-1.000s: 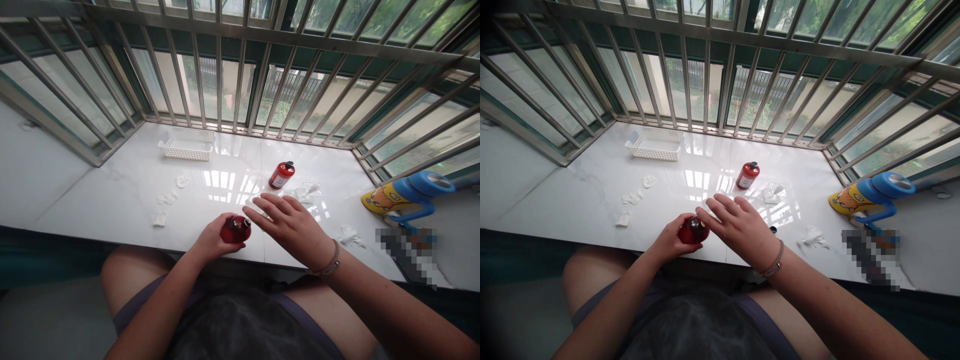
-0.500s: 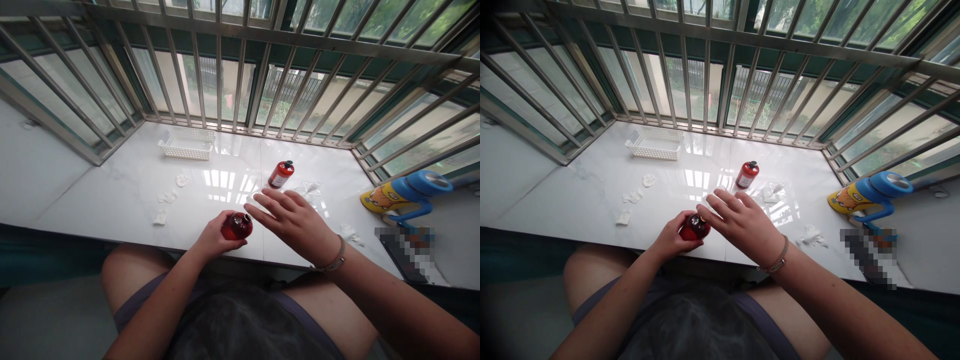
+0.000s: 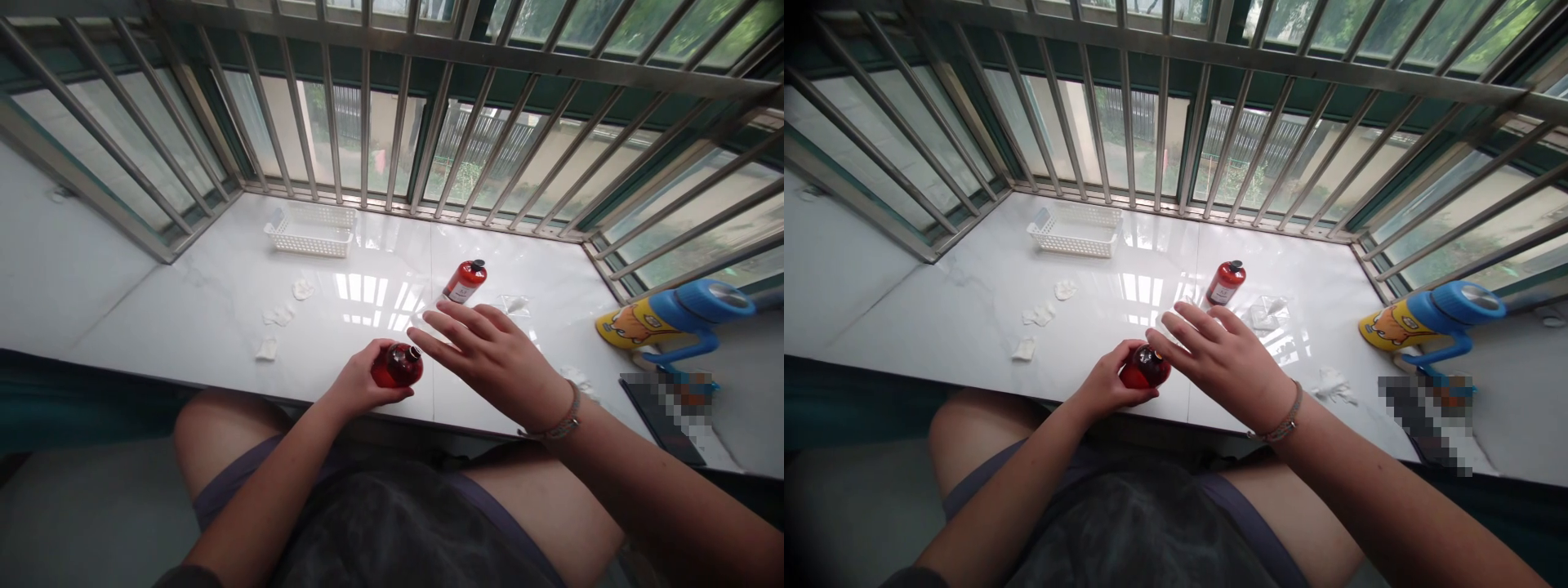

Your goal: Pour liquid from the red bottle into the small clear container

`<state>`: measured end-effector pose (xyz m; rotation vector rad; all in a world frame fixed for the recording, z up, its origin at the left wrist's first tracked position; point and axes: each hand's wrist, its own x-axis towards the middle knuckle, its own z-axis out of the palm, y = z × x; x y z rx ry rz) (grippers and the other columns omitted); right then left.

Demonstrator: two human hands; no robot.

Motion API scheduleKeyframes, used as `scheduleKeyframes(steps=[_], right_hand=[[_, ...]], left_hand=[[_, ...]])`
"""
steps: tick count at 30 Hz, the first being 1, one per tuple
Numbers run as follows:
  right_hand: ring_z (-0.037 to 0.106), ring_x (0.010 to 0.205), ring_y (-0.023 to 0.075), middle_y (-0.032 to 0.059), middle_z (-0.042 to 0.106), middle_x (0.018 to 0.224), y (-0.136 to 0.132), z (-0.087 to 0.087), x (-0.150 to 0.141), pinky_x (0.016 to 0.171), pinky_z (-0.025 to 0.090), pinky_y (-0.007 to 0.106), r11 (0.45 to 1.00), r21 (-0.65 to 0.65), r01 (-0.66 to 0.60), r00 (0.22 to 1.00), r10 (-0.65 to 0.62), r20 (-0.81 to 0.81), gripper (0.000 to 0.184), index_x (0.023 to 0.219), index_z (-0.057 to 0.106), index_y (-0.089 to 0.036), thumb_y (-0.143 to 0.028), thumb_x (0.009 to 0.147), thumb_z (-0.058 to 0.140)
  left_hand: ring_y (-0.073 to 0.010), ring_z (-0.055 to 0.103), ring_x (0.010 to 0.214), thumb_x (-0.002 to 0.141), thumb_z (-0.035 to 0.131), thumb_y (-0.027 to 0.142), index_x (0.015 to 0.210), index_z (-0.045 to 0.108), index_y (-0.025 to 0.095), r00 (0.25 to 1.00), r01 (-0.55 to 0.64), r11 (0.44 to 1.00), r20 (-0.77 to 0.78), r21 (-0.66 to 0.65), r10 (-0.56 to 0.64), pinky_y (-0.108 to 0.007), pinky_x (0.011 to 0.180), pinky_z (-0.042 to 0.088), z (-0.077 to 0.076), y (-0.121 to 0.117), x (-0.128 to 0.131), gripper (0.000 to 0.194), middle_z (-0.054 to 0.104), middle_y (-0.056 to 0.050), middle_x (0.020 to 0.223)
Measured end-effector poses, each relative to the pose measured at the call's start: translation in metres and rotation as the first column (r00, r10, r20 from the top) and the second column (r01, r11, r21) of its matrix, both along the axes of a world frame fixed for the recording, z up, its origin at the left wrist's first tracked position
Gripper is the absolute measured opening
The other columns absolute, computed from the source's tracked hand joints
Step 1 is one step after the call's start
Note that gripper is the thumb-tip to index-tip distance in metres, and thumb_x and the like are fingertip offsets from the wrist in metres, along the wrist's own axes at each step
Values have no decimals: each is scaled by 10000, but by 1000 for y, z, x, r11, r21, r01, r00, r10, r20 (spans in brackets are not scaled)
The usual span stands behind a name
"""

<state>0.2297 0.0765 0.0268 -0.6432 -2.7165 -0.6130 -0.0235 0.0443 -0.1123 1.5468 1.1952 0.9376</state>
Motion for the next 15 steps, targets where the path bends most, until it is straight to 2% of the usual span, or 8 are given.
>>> scheduleKeyframes(steps=[15], right_hand=[[595,1407,301,89,688,1473,0,7,0,1076,473,471,999,45,-24,999,23,33,431,1507,601,-233,-122,1092,582]], left_hand=[[-273,730,1106,684,1010,414,1336,616,259,999,10,1000,35,1,-11,-409,1043,591,-2,1,3,777,748,-42,1251]])
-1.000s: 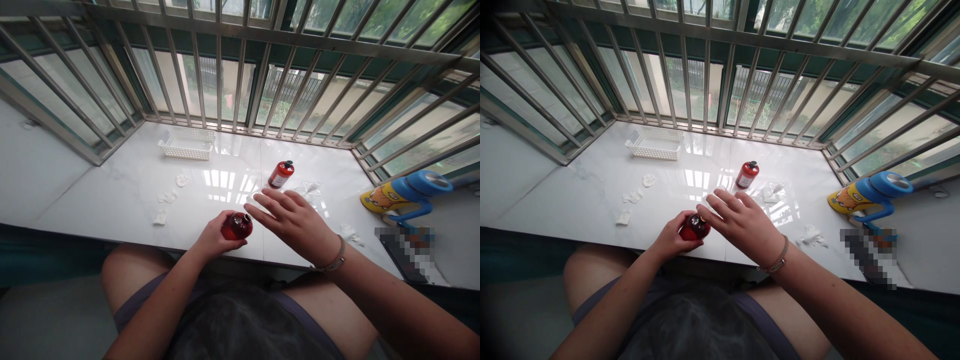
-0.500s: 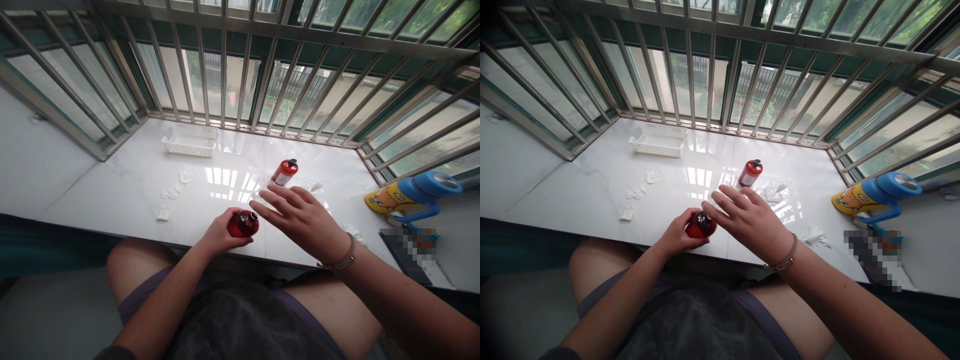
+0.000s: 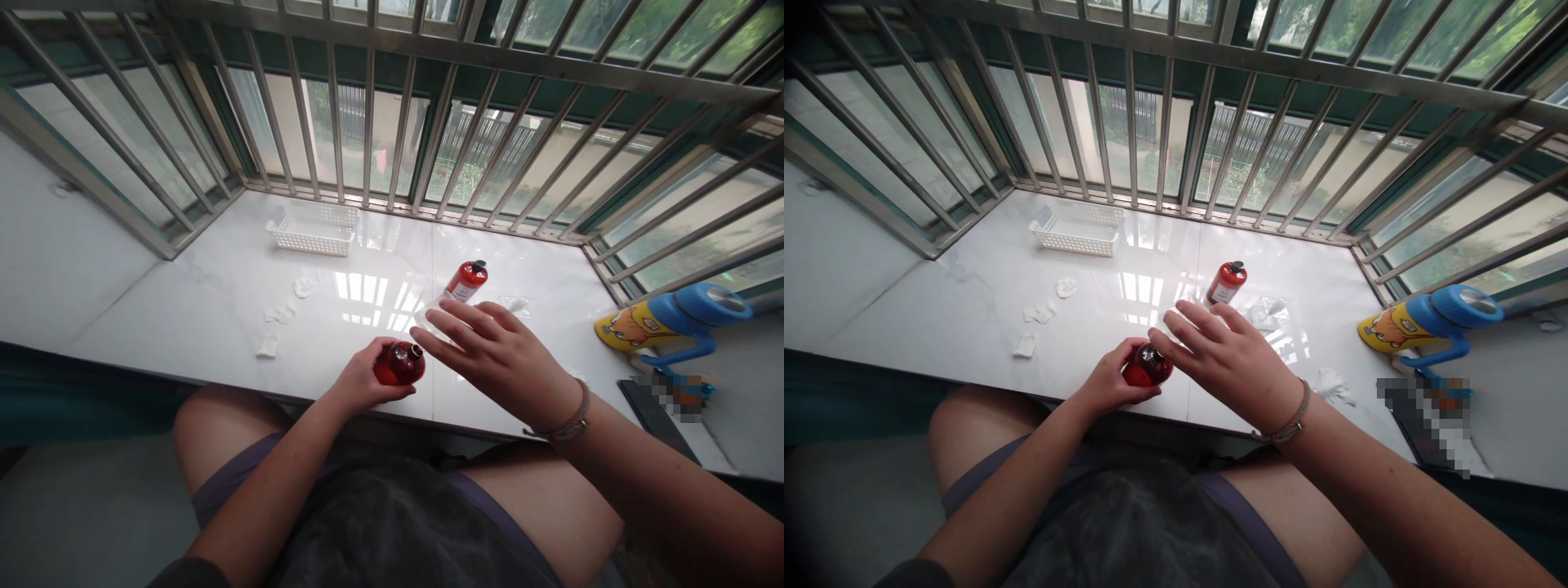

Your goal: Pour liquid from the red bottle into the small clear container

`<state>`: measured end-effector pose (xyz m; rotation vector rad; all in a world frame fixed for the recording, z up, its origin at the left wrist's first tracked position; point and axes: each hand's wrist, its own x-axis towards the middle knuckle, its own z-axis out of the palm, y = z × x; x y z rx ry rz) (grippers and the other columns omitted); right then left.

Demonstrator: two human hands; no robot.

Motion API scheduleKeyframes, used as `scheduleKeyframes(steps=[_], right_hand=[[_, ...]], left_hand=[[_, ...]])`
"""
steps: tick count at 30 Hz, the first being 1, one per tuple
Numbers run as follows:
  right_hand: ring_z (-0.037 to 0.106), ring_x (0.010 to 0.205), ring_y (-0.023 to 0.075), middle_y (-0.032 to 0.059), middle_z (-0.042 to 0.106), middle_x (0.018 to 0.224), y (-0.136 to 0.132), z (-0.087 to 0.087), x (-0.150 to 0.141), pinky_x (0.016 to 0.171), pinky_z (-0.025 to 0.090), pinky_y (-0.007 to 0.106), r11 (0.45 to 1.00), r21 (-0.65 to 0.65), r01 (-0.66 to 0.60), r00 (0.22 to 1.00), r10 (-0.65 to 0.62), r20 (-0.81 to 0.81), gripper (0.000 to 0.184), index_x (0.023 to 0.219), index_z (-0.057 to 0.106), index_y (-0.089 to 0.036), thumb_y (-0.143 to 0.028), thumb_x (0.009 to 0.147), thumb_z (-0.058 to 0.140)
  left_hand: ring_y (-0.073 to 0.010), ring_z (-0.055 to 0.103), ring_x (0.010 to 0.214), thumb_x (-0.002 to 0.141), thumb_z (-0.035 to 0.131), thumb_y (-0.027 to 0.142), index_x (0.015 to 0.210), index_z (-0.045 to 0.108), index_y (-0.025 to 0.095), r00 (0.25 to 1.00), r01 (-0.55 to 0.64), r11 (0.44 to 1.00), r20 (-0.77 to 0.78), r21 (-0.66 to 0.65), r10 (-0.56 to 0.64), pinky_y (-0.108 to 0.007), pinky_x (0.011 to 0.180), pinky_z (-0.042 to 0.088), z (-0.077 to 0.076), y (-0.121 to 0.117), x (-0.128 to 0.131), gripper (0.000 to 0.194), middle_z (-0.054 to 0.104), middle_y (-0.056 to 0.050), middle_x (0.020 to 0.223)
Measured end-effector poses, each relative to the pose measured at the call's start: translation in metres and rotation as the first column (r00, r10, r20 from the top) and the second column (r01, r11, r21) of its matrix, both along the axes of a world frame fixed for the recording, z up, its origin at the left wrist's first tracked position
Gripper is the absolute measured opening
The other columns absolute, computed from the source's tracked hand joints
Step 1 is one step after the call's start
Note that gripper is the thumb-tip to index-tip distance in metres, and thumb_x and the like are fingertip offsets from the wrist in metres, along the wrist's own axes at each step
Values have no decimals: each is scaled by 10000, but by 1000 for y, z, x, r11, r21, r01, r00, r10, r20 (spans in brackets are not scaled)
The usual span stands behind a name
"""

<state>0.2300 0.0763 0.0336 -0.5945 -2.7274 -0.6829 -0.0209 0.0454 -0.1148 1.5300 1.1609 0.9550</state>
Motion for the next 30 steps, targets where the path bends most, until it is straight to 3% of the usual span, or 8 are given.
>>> scheduleKeyframes(steps=[30], right_hand=[[614,1397,305,74,694,1475,-1,15,0,1055,484,480,999,44,-21,999,19,38,378,1488,617,-217,-152,1119,566]], left_hand=[[-255,718,1087,687,1011,423,1326,616,260,1000,19,1000,20,-3,-19,-377,1011,584,-9,2,2,769,743,-28,1227]])
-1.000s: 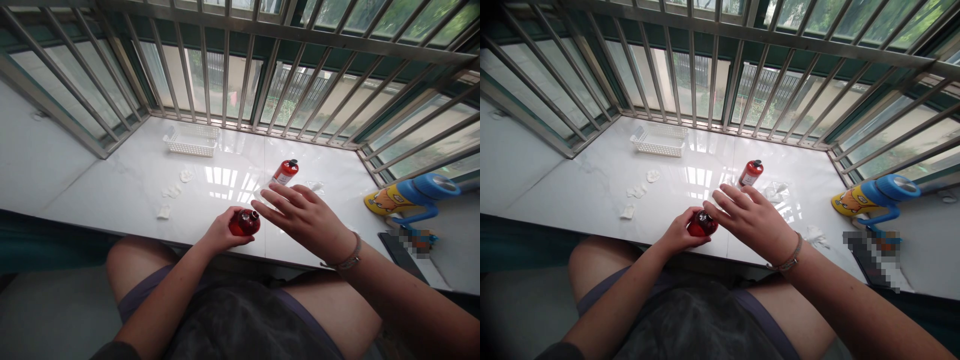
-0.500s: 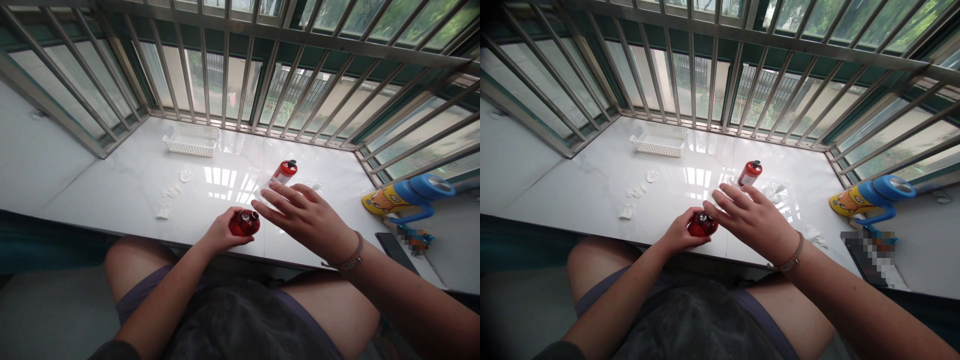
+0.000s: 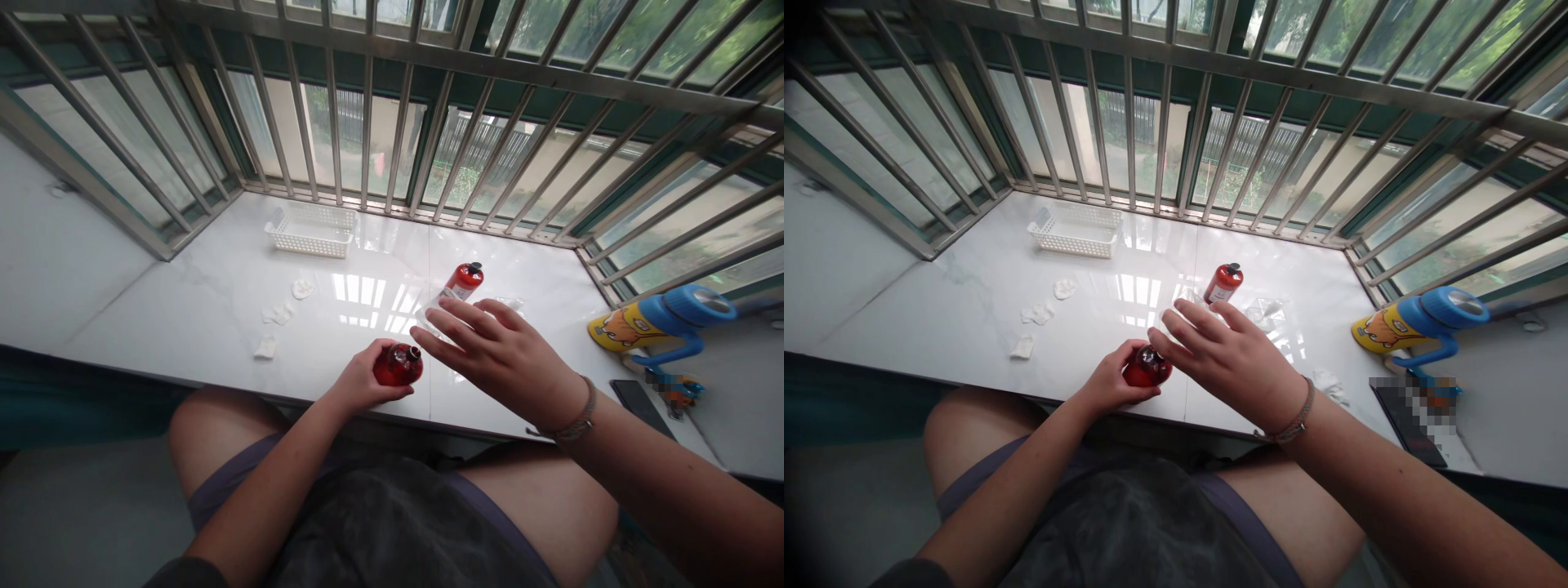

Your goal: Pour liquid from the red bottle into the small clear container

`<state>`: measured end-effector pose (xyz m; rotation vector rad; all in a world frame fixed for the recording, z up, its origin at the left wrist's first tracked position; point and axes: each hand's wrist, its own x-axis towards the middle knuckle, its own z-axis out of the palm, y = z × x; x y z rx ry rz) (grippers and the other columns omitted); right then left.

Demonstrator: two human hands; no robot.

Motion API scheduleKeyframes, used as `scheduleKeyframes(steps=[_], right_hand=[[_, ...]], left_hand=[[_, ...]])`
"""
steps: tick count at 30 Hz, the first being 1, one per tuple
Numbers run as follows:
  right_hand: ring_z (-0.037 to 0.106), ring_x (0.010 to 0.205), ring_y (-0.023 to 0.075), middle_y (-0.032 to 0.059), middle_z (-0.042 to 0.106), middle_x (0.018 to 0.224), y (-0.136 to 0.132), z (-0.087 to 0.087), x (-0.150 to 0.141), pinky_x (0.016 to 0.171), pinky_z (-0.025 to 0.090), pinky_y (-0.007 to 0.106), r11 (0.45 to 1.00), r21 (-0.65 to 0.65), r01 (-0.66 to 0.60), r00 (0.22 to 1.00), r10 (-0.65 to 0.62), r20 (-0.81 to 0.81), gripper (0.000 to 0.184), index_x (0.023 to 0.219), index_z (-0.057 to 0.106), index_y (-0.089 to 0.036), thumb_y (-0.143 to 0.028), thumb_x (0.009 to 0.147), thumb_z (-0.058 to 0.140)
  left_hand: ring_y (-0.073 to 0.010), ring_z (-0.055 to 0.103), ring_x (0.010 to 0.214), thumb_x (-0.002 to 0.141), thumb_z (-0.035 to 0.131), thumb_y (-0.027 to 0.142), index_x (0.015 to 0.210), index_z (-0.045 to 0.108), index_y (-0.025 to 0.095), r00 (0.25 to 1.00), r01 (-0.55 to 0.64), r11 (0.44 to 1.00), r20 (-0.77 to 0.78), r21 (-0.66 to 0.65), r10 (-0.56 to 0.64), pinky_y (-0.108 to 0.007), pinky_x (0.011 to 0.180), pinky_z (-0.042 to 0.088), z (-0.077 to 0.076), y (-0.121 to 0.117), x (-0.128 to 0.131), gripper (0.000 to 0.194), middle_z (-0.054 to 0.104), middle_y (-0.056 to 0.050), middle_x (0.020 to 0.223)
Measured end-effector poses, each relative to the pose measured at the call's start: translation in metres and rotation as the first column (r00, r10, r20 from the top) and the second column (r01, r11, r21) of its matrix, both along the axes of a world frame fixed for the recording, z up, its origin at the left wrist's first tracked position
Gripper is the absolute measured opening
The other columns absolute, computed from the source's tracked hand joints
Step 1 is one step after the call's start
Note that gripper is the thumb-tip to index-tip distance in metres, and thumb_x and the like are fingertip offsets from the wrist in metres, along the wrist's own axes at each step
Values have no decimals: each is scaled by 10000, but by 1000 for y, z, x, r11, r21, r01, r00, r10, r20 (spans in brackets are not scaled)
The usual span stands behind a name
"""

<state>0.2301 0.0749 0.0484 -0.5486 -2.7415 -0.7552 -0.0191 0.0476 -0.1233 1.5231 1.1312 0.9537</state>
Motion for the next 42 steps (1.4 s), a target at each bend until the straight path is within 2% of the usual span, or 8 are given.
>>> scheduleKeyframes(steps=[16,20,24,30,33,36,39,42], right_hand=[[603,1399,321,91,689,1474,0,-2,1,1047,479,493,1000,-27,7,1000,-7,8,418,1515,591,-206,-132,1105,566],[591,1403,330,108,674,1487,-2,-13,3,1046,497,504,992,-121,46,998,-50,-28,524,1549,553,-222,-47,1055,547],[586,1389,343,127,657,1478,-7,-36,12,1068,514,519,951,-280,128,975,-172,-138,565,1562,514,-232,-44,1033,575],[596,1344,364,178,605,1428,-18,-98,37,1106,546,582,814,-559,159,829,-418,-373,579,1522,441,-212,-244,1010,709],[598,1356,364,175,589,1411,-28,-136,48,1132,547,593,700,-695,162,725,-562,-397,613,1504,429,-223,-329,987,742],[631,1316,366,160,590,1405,-38,-170,56,1113,569,588,553,-816,166,600,-713,-362,636,1462,456,-242,-441,952,781],[673,1264,367,149,609,1411,-45,-191,61,1072,600,565,426,-894,136,494,-812,-312,697,1431,476,-255,-535,897,827],[687,1245,358,135,624,1405,-48,-200,64,1074,598,561,369,-924,102,426,-856,-295,723,1421,483,-263,-576,875,841]], left_hand=[[-255,721,1098,686,1015,413,1322,617,264,1000,9,1000,12,14,-9,-381,1021,582,0,-1,2,765,745,-29,1233],[-266,722,1123,672,1023,392,1323,622,261,1000,0,1000,31,16,-1,-386,1029,588,5,-3,3,775,746,-36,1242],[-280,717,1157,670,1020,371,1325,622,251,998,4,1000,55,10,-4,-402,1046,591,8,-4,3,776,743,-55,1270],[-272,713,1181,670,1018,388,1315,621,263,997,-59,998,40,-18,59,-397,1057,595,7,-7,-3,768,733,-50,1276],[-272,722,1166,672,1012,389,1315,611,262,993,-118,992,27,-34,119,-415,1052,606,5,-10,-4,768,734,-56,1263],[-285,715,1210,670,1013,378,1328,605,267,985,-171,985,2,-19,172,-448,1081,600,3,-14,-2,782,716,-72,1319],[-302,675,1320,694,1007,359,1359,599,282,986,-167,986,5,6,167,-482,1156,558,-1,-16,0,784,669,-89,1441],[-301,660,1350,717,1002,348,1374,589,294,988,-154,988,31,19,153,-493,1185,535,-4,-18,1,778,649,-92,1477]])
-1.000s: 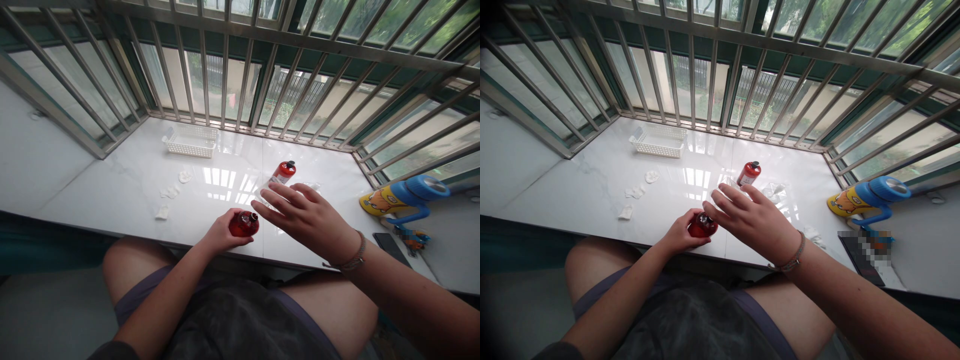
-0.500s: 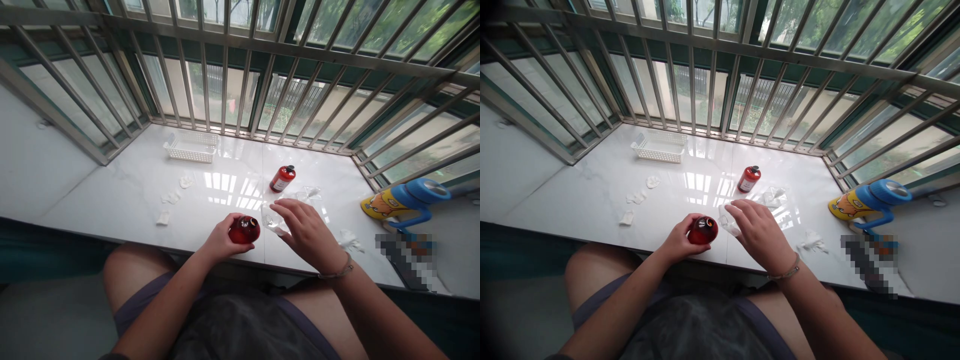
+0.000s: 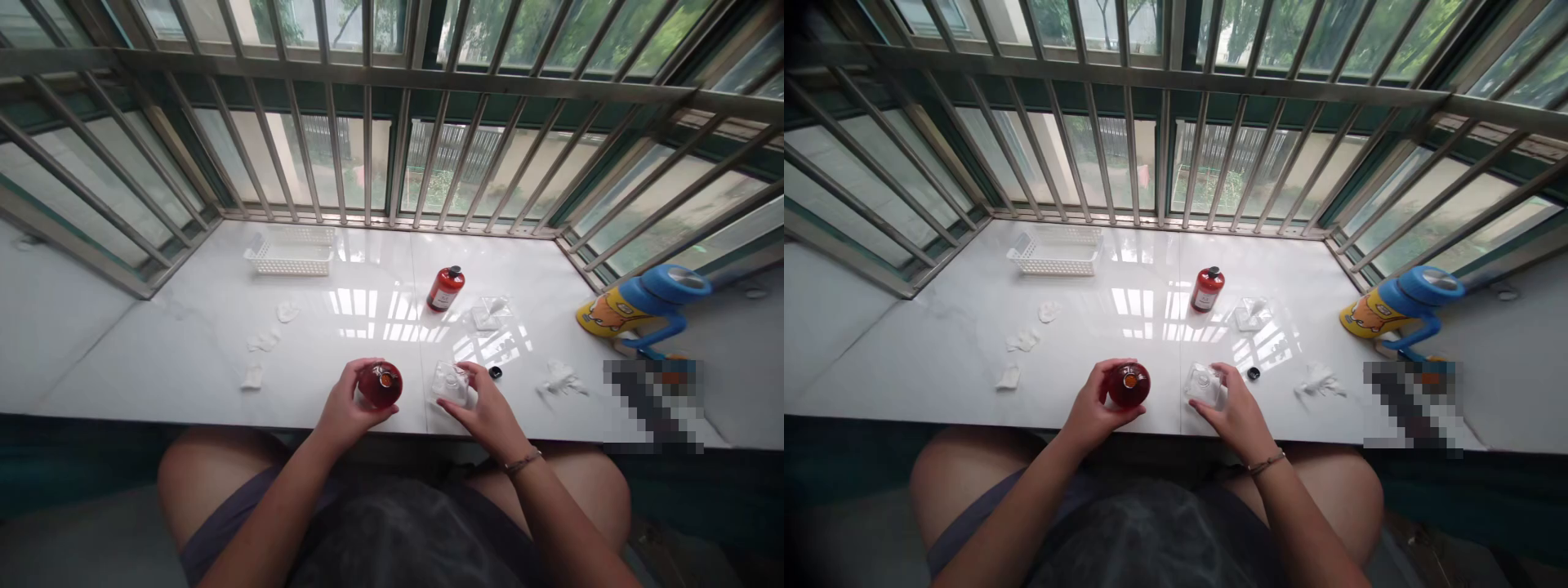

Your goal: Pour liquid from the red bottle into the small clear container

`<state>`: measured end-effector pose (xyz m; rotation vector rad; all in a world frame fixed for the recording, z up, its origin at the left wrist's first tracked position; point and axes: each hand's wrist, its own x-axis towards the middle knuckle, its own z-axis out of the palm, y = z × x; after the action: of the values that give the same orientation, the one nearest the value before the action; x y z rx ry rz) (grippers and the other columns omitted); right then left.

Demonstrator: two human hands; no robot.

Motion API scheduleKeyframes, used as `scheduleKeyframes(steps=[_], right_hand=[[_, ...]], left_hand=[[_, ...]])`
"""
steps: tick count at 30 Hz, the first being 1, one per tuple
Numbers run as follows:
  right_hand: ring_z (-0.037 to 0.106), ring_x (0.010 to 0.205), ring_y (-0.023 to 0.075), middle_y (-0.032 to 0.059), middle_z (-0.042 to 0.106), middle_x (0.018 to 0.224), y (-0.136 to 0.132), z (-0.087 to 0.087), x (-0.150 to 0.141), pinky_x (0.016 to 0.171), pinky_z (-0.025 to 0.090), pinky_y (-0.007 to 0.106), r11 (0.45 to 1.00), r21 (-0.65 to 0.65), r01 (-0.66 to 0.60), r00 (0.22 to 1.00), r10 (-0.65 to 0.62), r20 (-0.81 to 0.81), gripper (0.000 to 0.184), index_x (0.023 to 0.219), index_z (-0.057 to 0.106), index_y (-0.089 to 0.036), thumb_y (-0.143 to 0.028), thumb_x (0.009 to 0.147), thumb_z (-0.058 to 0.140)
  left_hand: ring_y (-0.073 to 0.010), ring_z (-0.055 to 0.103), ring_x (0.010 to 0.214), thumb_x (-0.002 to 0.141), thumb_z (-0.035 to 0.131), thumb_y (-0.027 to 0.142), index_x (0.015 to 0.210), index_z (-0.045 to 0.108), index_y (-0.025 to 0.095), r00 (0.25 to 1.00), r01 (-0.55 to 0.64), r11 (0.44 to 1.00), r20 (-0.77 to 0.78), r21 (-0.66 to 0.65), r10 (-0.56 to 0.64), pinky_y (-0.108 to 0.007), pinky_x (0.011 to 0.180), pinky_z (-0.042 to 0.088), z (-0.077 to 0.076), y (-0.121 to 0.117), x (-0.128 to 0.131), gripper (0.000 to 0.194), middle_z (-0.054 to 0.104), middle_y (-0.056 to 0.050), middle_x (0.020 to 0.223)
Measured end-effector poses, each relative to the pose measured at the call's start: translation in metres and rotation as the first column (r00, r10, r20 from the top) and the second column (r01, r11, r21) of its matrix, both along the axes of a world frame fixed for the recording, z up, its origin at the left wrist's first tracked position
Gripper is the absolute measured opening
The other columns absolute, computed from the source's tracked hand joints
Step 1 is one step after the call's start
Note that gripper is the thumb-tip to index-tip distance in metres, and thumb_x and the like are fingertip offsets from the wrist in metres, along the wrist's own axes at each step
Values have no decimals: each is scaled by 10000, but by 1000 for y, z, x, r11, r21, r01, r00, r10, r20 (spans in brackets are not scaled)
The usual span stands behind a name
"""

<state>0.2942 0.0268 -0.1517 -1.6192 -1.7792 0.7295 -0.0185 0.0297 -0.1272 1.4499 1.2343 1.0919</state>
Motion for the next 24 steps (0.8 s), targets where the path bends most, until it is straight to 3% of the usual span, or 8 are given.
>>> scheduleKeyframes(steps=[6,13,15,18,20,24], right_hand=[[645,1307,374,149,613,1431,-3,-8,0,1136,548,614,999,33,17,1000,-17,9,717,1440,484,-243,-579,903,820],[557,1432,396,191,561,1512,-3,-18,15,1203,493,640,985,162,-59,994,44,97,811,1553,441,-221,-613,936,791],[548,1439,390,194,556,1531,-3,-17,25,1196,489,645,972,221,-82,990,54,131,739,1584,428,-215,-582,1005,705],[592,1367,364,176,623,1445,-1,-15,43,1146,511,628,940,342,-10,981,-58,187,469,1515,522,-216,-445,1106,519],[632,1274,366,172,680,1324,3,-15,55,1105,516,613,921,385,58,945,-175,276,365,1392,611,-201,-401,1103,511],[652,1191,384,199,713,1247,14,-20,72,1067,506,578,929,356,101,872,-255,418,348,1291,653,-157,-403,1060,566]], left_hand=[[-289,663,1347,739,990,339,1377,577,290,998,59,998,26,-25,-58,-474,1176,549,-4,-1,-3,762,646,-92,1473],[-301,655,1374,752,979,352,1390,571,284,995,96,994,6,-48,-96,-480,1185,553,-8,0,-10,760,634,-106,1505],[-305,652,1382,760,973,361,1401,571,284,995,98,994,9,-49,-98,-487,1185,554,-8,1,-12,761,631,-111,1512],[-323,636,1407,757,972,379,1414,573,279,995,96,995,4,-41,-96,-512,1203,540,-9,2,-15,775,617,-126,1532],[-330,620,1426,748,978,382,1409,579,277,996,89,996,-5,-24,-89,-520,1220,523,-10,3,-17,778,607,-129,1540],[-327,612,1428,742,986,381,1401,587,280,996,83,996,-18,-15,-84,-508,1217,522,-10,5,-20,777,603,-122,1531]])
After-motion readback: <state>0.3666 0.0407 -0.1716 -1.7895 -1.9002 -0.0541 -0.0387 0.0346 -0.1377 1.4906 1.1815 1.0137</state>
